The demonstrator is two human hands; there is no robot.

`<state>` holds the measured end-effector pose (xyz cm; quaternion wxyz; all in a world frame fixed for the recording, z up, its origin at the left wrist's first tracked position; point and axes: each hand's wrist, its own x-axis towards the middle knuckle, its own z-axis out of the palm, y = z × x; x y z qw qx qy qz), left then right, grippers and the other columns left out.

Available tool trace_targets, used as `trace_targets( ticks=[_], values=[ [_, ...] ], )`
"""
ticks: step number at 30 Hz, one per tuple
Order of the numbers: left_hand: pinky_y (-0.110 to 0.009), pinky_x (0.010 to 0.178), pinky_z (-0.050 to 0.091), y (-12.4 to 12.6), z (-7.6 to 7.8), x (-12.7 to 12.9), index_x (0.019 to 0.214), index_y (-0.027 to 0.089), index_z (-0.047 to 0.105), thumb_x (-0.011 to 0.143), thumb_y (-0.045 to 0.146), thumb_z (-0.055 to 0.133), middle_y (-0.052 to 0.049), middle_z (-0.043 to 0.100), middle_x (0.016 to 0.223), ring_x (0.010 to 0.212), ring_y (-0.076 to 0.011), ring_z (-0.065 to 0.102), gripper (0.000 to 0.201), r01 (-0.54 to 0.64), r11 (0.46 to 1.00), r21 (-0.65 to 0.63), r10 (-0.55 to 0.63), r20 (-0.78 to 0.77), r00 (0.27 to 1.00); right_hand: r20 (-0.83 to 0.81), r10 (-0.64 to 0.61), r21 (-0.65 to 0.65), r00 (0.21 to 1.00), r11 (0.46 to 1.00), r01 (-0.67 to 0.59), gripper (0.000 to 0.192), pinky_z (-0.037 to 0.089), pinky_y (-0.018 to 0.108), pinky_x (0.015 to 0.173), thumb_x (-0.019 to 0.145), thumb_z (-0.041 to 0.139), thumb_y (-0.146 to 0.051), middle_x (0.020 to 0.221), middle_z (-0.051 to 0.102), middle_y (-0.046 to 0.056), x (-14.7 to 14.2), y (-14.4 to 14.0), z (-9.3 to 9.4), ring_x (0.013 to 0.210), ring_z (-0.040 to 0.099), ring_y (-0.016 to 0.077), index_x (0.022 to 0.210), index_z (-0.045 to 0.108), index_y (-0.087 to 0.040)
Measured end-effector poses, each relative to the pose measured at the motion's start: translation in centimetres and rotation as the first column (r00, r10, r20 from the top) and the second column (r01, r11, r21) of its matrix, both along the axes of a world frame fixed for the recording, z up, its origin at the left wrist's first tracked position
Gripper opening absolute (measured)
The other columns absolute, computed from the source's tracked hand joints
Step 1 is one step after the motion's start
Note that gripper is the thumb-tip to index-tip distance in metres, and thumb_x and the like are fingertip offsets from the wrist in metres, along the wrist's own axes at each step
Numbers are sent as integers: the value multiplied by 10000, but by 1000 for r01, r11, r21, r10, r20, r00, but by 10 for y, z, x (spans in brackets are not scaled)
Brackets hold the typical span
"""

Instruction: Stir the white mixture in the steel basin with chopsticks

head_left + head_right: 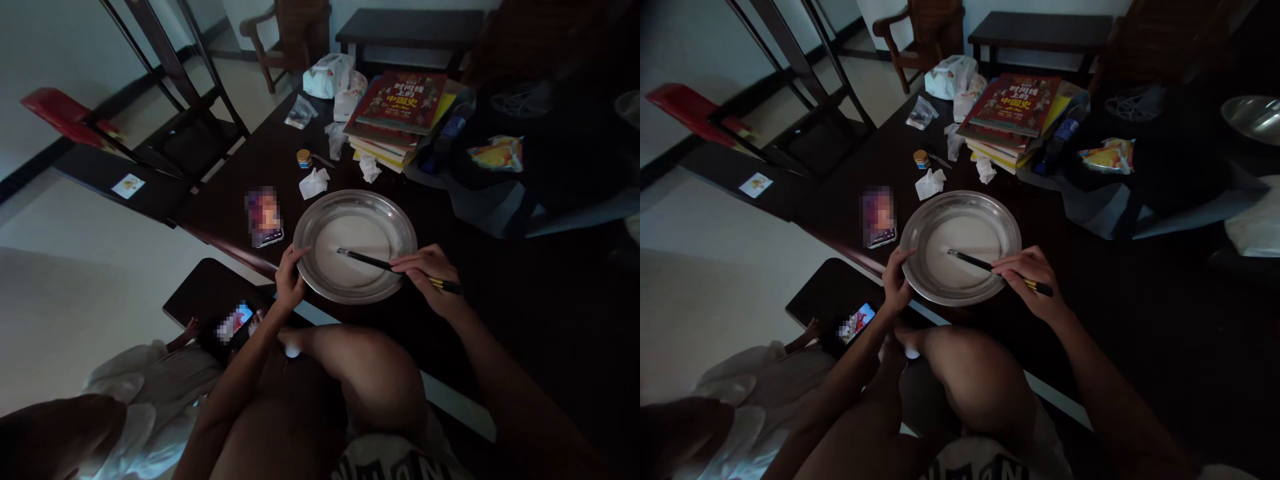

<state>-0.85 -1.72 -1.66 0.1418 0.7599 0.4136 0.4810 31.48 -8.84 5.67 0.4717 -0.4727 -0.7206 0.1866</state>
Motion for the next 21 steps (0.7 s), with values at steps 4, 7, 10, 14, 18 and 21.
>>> trace_targets(
  ticks=[4, 7, 10, 14, 18, 21],
  values=[
    [-414, 1005, 557, 0, 0, 0, 1294, 236, 637, 1028, 468, 484, -122, 679, 1291, 1228, -251, 654, 385, 13, 1000, 18, -13, 10, 1000, -80, -115, 14, 990, 993, 116, 299, 500, 425, 774, 1030, 502, -290, 895, 822, -14, 1, -1, 1, 855, 703, 209, 959, 790, -323],
    [-413, 1001, 558, 0, 1, 0, 1287, 234, 637, 1028, 487, 475, -123, 680, 1286, 1223, -247, 655, 397, 8, 1000, 15, -8, 3, 1000, -85, -89, 3, 992, 996, 90, 293, 495, 419, 746, 1030, 506, -307, 883, 821, -18, 1, -1, 0, 834, 684, 211, 966, 791, -337],
    [-421, 995, 563, -1, 1, 0, 1260, 217, 648, 1029, 516, 448, -136, 686, 1277, 1219, -253, 660, 428, -28, 999, -20, 27, -34, 999, -18, -8, 4, 1000, 1000, 8, 223, 499, 428, 790, 1009, 560, -298, 988, 833, -24, 0, 0, -1, 872, 723, 202, 1005, 780, -333],
    [-435, 1000, 565, -1, 1, 0, 1253, 213, 652, 1024, 502, 452, -138, 697, 1259, 1218, -261, 664, 420, -30, 999, -25, 29, -32, 999, -58, -109, 23, 992, 994, 110, 274, 509, 442, 782, 1022, 516, -304, 916, 825, -16, 2, -1, 0, 859, 715, 215, 968, 784, -333],
    [-422, 997, 563, -1, 1, 0, 1260, 215, 643, 1025, 480, 468, -137, 689, 1281, 1219, -251, 662, 395, -19, 1000, -8, 19, -20, 1000, -59, -84, 5, 995, 996, 84, 293, 508, 447, 758, 1028, 503, -331, 880, 823, -14, 1, -1, 1, 825, 694, 220, 952, 786, -340],
    [-423, 994, 564, -1, 1, 0, 1257, 214, 645, 1023, 475, 463, -136, 693, 1269, 1219, -254, 662, 395, -27, 1000, -13, 26, -26, 999, 1, -15, 3, 1000, 1000, 15, 239, 501, 443, 810, 1018, 542, -310, 977, 834, -21, 0, 0, 1, 875, 727, 204, 987, 778, -328]
  ],
)
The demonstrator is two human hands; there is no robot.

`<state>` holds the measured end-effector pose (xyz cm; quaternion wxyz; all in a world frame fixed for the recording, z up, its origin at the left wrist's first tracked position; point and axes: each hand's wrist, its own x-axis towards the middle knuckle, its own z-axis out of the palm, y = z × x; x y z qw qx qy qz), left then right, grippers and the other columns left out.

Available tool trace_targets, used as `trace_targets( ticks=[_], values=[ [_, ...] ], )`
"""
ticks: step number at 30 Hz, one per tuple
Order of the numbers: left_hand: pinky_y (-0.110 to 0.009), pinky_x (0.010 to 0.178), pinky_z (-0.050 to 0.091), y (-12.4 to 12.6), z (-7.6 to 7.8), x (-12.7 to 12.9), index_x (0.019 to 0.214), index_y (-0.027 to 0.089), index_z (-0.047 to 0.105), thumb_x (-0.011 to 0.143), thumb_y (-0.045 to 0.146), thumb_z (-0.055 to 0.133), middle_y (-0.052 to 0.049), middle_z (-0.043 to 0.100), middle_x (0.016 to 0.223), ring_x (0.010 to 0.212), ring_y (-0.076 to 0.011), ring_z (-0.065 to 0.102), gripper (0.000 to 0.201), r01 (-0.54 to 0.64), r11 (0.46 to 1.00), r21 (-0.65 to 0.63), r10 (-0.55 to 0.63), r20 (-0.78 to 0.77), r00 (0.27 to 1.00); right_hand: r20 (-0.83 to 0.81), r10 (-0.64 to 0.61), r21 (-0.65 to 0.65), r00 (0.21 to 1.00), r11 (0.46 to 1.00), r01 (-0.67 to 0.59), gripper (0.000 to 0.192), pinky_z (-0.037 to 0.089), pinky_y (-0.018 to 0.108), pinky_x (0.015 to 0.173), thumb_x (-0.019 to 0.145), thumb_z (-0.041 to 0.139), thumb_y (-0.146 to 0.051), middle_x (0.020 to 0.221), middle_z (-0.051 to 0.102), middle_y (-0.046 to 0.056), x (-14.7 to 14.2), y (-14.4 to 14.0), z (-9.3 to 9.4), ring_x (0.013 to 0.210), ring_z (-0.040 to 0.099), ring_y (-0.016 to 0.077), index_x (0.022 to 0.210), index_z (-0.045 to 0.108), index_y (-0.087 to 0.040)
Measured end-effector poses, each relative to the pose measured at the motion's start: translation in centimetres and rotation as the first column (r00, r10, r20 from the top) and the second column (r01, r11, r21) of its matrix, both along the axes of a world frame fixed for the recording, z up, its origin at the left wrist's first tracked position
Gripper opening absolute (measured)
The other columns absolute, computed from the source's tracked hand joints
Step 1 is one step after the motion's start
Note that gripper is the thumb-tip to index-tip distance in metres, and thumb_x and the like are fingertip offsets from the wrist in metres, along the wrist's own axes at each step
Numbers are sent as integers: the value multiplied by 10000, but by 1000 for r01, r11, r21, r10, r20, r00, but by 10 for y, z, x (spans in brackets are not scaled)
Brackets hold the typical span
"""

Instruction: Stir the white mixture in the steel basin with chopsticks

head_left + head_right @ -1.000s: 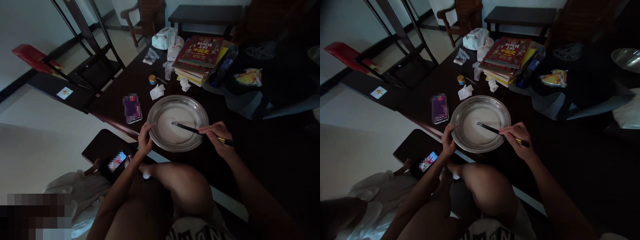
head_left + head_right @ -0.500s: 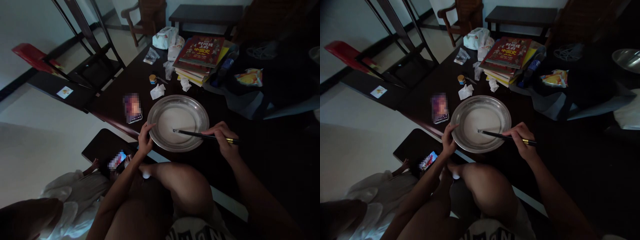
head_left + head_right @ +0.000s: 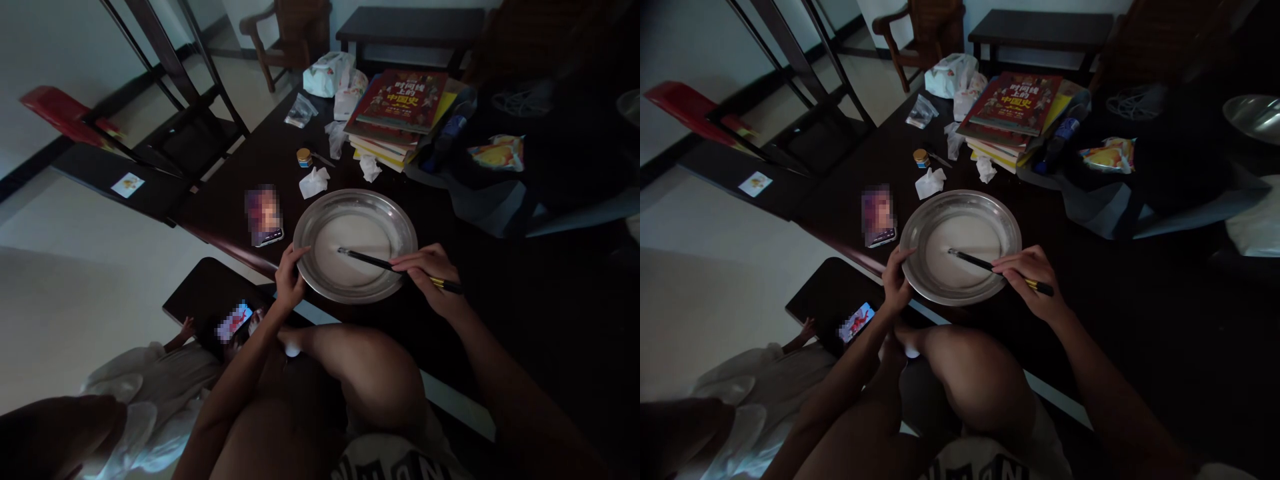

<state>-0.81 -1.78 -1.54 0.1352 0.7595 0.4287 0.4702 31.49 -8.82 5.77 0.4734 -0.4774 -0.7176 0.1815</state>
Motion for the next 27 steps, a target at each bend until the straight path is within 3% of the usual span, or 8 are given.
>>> trace_targets(
  ticks=[5, 10, 15, 21, 25, 27],
  values=[
    [-430, 1004, 559, 0, 0, 0, 1257, 213, 649, 1013, 454, 467, -137, 689, 1280, 1215, -261, 666, 388, 6, 1000, -23, -6, -9, 1000, -83, -99, -1, 992, 995, 99, 320, 505, 441, 774, 1041, 476, -321, 891, 821, -15, 2, -2, -1, 843, 699, 218, 959, 785, -336],
    [-431, 1013, 554, 0, -1, -1, 1271, 219, 644, 1011, 431, 473, -132, 689, 1277, 1231, -259, 657, 376, -3, 1000, -24, 3, -18, 1000, -3, 9, -9, 1000, 1000, -9, 240, 504, 442, 796, 1013, 545, -330, 967, 835, -21, 1, -1, 0, 848, 725, 204, 965, 780, -329],
    [-425, 1006, 555, 0, -1, 0, 1280, 228, 634, 1022, 445, 474, -132, 676, 1304, 1234, -258, 652, 373, 22, 1000, 0, -22, 4, 1000, -81, -81, 15, 993, 997, 82, 307, 483, 443, 779, 1039, 484, -281, 918, 828, -14, 2, 0, -1, 851, 701, 211, 956, 775, -332],
    [-425, 1004, 553, 0, 0, 0, 1284, 230, 634, 1027, 459, 476, -128, 679, 1291, 1225, -255, 652, 379, 23, 1000, -7, -23, 12, 1000, 9, 0, -2, 1000, 1000, 0, 248, 480, 443, 825, 1023, 538, -302, 1005, 833, -31, 1, 1, -2, 881, 734, 198, 978, 780, -339],
    [-430, 1005, 551, 0, -2, 0, 1270, 218, 643, 1032, 516, 441, -133, 683, 1271, 1225, -260, 648, 431, 6, 999, -32, -7, -10, 1000, -91, -107, -2, 990, 994, 108, 325, 484, 427, 797, 1046, 480, -300, 906, 820, -28, 3, -1, -1, 876, 697, 206, 972, 792, -349],
    [-429, 1010, 547, 0, -2, 0, 1287, 226, 638, 1032, 501, 452, -129, 680, 1279, 1229, -260, 644, 418, 19, 1000, -14, -19, 10, 1000, -112, -93, -8, 989, 996, 93, 329, 486, 418, 764, 1046, 478, -315, 874, 815, -26, 3, -1, -1, 855, 678, 210, 977, 797, -354]
  ],
)
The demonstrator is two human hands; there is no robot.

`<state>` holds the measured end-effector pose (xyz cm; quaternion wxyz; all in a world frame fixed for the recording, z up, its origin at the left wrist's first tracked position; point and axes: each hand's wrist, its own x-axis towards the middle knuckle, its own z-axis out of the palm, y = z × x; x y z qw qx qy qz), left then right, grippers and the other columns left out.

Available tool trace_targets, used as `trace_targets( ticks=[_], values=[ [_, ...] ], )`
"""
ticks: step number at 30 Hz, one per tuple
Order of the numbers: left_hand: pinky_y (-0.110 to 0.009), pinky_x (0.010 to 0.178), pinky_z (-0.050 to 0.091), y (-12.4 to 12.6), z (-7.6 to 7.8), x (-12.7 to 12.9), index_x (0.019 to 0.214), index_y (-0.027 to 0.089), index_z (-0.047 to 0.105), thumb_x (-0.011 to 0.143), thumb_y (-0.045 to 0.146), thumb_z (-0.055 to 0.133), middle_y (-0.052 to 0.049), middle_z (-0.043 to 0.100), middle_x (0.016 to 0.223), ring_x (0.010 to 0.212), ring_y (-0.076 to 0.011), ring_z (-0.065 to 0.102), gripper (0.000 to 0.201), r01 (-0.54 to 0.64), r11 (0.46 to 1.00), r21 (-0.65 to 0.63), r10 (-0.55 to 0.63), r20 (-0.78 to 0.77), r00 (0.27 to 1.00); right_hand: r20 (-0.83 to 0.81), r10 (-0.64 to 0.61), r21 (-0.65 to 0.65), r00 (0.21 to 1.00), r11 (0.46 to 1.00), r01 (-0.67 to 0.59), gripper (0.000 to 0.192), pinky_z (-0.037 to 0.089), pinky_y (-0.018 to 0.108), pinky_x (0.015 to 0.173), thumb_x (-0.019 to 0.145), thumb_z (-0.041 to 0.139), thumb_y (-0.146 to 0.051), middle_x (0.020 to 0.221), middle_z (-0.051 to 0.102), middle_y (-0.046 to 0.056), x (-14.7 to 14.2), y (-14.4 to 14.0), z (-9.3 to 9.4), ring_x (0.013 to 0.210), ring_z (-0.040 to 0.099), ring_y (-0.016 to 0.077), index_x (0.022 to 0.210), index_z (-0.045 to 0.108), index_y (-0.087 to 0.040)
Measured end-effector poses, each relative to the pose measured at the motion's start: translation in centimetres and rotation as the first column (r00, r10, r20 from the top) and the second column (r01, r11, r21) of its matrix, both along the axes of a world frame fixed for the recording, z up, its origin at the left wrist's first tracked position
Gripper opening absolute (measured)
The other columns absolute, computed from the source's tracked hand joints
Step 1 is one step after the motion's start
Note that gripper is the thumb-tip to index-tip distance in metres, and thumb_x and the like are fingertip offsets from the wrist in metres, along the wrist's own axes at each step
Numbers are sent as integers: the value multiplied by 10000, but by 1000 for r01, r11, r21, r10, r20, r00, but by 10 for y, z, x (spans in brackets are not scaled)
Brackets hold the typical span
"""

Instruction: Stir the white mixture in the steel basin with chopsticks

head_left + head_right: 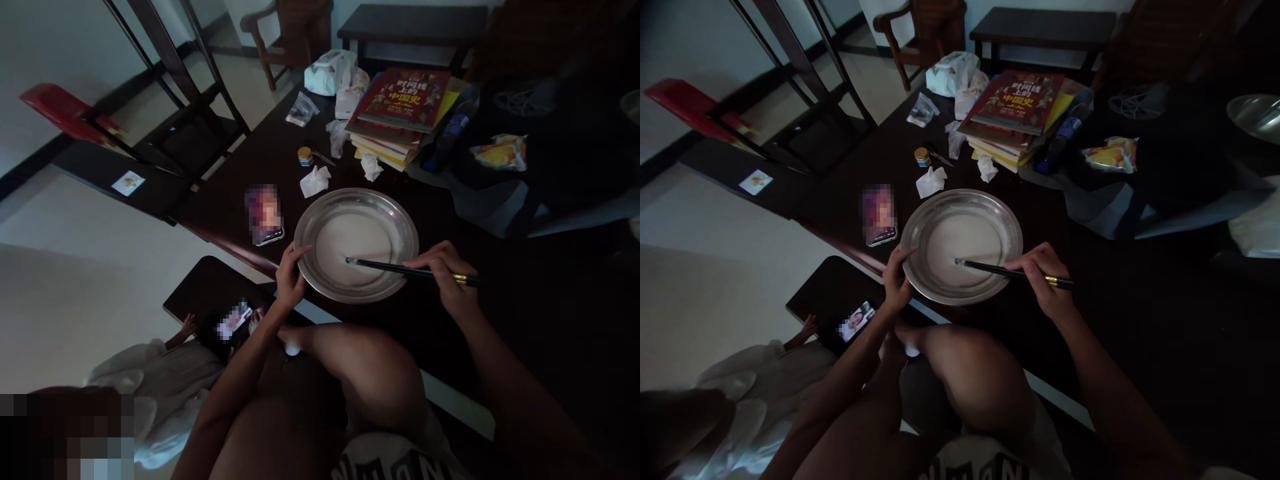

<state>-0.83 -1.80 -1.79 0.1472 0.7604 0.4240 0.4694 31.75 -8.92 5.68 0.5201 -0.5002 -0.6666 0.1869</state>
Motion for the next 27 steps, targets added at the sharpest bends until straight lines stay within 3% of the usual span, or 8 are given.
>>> trace_targets(
  ticks=[4, 9, 14, 20, 24, 27],
  values=[
    [-426, 1015, 544, 0, 0, 0, 1305, 236, 633, 1027, 479, 479, -123, 671, 1303, 1232, -258, 642, 399, 18, 1000, 25, -19, 25, 1000, 90, 94, -8, 991, 996, -94, 251, 488, 426, 830, 1023, 543, -312, 967, 830, -29, -3, 2, 1, 887, 710, 200, 985, 791, -332],
    [-427, 1015, 549, 0, 1, -1, 1264, 210, 646, 1033, 519, 443, -131, 684, 1276, 1232, -256, 647, 436, -18, 1000, -7, 18, -17, 1000, 26, -49, -3, 998, 999, 50, 345, 494, 411, 779, 1048, 478, -331, 861, 810, -15, -2, 0, 1, 852, 672, 210, 935, 804, -324],
    [-422, 1010, 553, 0, 2, -1, 1287, 220, 636, 1032, 480, 457, -128, 675, 1297, 1230, -252, 651, 406, -6, 1000, 7, 6, -16, 1000, 73, 58, -4, 996, 998, -58, 262, 496, 414, 778, 1025, 538, -338, 913, 824, -25, -3, 1, 2, 836, 685, 201, 984, 797, -339],
    [-417, 1001, 558, 1, 2, -1, 1283, 219, 632, 1033, 455, 465, -124, 686, 1269, 1228, -250, 654, 382, 0, 1000, 30, 1, -15, 1000, 36, -15, -5, 999, 1000, 15, 332, 499, 421, 759, 1043, 481, -337, 849, 809, -10, -2, 1, 2, 824, 676, 210, 965, 804, -336],
    [-424, 1003, 557, 0, 3, -1, 1276, 213, 633, 1032, 501, 455, -129, 682, 1283, 1225, -255, 653, 418, -2, 1000, 18, 2, -19, 1000, 96, 91, 5, 991, 996, -92, 255, 498, 419, 785, 1024, 536, -307, 945, 829, -26, -3, 2, 1, 866, 706, 197, 1011, 790, -327],
    [-429, 1004, 559, 0, 3, -1, 1276, 215, 635, 1029, 479, 464, -131, 685, 1274, 1227, -259, 654, 400, 2, 1000, 17, -2, -16, 1000, 97, 63, 33, 993, 997, -67, 271, 492, 419, 807, 1030, 521, -267, 959, 829, -28, -2, 2, 2, 873, 705, 193, 1018, 786, -327]
  ],
)
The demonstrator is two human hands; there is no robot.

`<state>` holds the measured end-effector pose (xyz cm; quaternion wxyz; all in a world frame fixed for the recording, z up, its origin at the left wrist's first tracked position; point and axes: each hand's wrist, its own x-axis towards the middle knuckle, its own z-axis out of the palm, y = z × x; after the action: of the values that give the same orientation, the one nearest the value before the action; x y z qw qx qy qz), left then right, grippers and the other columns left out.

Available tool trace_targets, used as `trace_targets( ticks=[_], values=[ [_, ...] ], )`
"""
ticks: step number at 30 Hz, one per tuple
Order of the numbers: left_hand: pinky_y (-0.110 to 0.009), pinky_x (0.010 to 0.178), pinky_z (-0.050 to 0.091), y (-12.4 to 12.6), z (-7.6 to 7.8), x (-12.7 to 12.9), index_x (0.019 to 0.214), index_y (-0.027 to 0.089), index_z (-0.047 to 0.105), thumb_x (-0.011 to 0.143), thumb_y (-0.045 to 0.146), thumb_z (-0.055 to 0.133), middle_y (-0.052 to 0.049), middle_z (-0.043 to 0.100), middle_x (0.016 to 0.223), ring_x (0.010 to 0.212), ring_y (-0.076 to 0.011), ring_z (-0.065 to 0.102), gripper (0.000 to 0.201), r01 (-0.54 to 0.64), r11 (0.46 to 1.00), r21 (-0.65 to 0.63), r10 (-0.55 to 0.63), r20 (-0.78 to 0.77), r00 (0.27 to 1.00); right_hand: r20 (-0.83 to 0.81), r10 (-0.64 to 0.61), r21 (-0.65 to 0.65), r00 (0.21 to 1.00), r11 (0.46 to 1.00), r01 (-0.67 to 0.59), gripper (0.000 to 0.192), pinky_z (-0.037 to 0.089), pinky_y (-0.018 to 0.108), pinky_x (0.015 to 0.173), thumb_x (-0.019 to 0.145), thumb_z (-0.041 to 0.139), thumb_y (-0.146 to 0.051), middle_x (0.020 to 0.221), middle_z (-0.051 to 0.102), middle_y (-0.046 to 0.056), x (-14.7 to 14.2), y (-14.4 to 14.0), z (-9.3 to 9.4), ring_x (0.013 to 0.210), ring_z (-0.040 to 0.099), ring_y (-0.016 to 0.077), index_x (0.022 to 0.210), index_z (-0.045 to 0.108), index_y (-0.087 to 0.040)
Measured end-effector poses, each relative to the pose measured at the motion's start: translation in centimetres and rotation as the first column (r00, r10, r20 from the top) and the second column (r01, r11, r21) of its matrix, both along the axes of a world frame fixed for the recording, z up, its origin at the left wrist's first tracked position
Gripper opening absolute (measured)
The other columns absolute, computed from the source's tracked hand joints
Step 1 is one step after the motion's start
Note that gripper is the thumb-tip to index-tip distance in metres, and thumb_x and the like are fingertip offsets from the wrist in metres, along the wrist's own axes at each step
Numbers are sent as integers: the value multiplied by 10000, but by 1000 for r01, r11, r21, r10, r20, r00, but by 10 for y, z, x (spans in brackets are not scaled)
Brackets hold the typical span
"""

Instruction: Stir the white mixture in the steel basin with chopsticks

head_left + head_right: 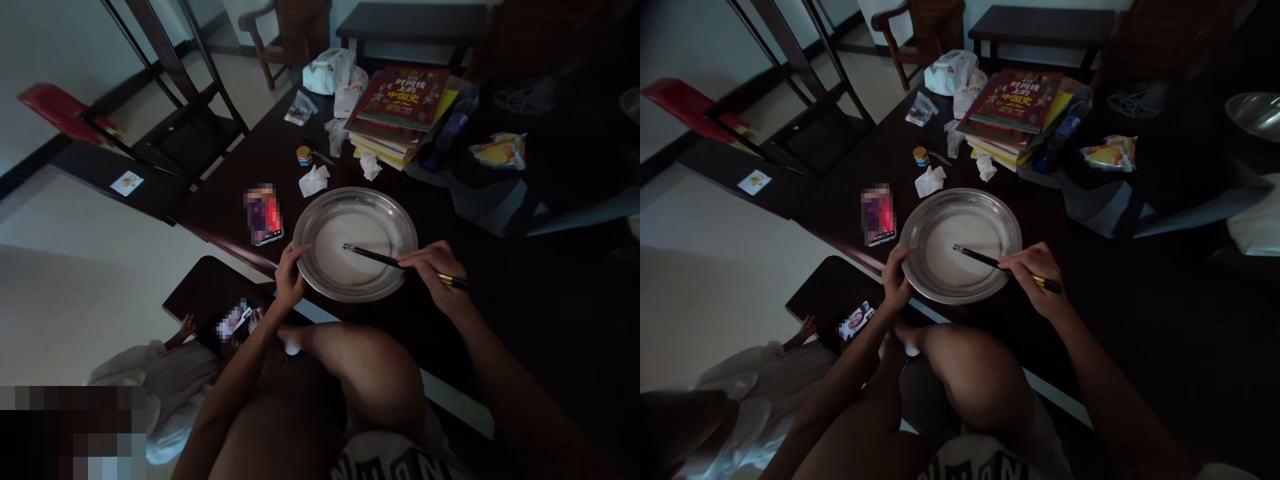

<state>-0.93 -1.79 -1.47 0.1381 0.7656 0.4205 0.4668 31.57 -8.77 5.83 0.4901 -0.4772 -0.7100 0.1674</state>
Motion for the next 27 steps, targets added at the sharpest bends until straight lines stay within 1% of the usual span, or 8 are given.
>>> trace_targets(
  ticks=[3, 7, 9, 12, 17, 22, 24, 27],
  values=[
    [-431, 996, 564, 0, -1, 0, 1275, 214, 637, 1029, 473, 460, -135, 683, 1278, 1217, -258, 659, 398, -2, 1000, 4, 2, 4, 1000, -17, -39, -15, 999, 999, 39, 298, 491, 405, 744, 1037, 502, -306, 876, 816, -17, 1, -1, 1, 837, 660, 209, 999, 796, -336],
    [-431, 995, 566, 0, -1, 1, 1280, 214, 629, 1032, 478, 459, -134, 686, 1269, 1216, -254, 662, 400, 0, 1000, 16, 0, 6, 1000, 43, 33, -23, 999, 999, -32, 231, 496, 413, 789, 1014, 557, -321, 957, 828, -15, 0, -1, 1, 867, 697, 203, 1028, 788, -333],
    [-430, 997, 565, 0, -1, 1, 1280, 214, 628, 1034, 475, 459, -133, 688, 1266, 1220, -254, 661, 396, 2, 1000, 15, -2, 4, 1000, 23, -7, -16, 1000, 1000, 7, 244, 500, 418, 807, 1018, 544, -305, 953, 826, -15, 0, -1, 0, 874, 705, 203, 1018, 787, -331],
    [-418, 994, 566, 0, 1, 1, 1277, 218, 630, 1036, 452, 471, -131, 689, 1265, 1224, -250, 660, 372, 8, 1000, 30, -9, 8, 1000, -46, -100, -37, 994, 994, 99, 315, 509, 414, 753, 1035, 491, -312, 870, 812, -6, 1, -2, 0, 843, 664, 219, 964, 798, -329],
    [-414, 1001, 560, 0, 1, 1, 1283, 217, 625, 1037, 457, 468, -129, 685, 1268, 1229, -247, 657, 378, -1, 999, 33, 1, 4, 1000, 16, -4, -40, 1000, 999, 5, 247, 513, 425, 787, 1012, 546, -298, 946, 829, -14, 0, -2, 0, 874, 697, 213, 982, 790, -323],
    [-414, 998, 560, 0, -1, 1, 1279, 218, 627, 1030, 426, 475, -129, 678, 1289, 1224, -246, 658, 359, 7, 1000, 17, -7, 12, 1000, -31, -48, -21, 998, 999, 47, 288, 499, 399, 753, 1029, 508, -278, 906, 818, -11, 1, -2, 2, 855, 667, 203, 999, 790, -324],
    [-420, 999, 559, 0, -2, 1, 1277, 214, 630, 1028, 429, 464, -131, 678, 1285, 1225, -250, 657, 369, 2, 1000, 12, -2, 9, 1000, -27, -18, -33, 999, 999, 17, 287, 498, 395, 737, 1030, 508, -290, 891, 815, -12, 1, -2, 2, 836, 654, 203, 1005, 791, -330],
    [-421, 1000, 560, 0, -1, 1, 1281, 217, 629, 1019, 427, 470, -129, 683, 1269, 1227, -255, 658, 371, -3, 1000, 19, 3, 8, 1000, 7, 29, -17, 1000, 999, -29, 244, 502, 416, 791, 1015, 545, -281, 931, 823, -16, 0, -1, 1, 861, 694, 201, 1006, 785, -322]
  ],
)
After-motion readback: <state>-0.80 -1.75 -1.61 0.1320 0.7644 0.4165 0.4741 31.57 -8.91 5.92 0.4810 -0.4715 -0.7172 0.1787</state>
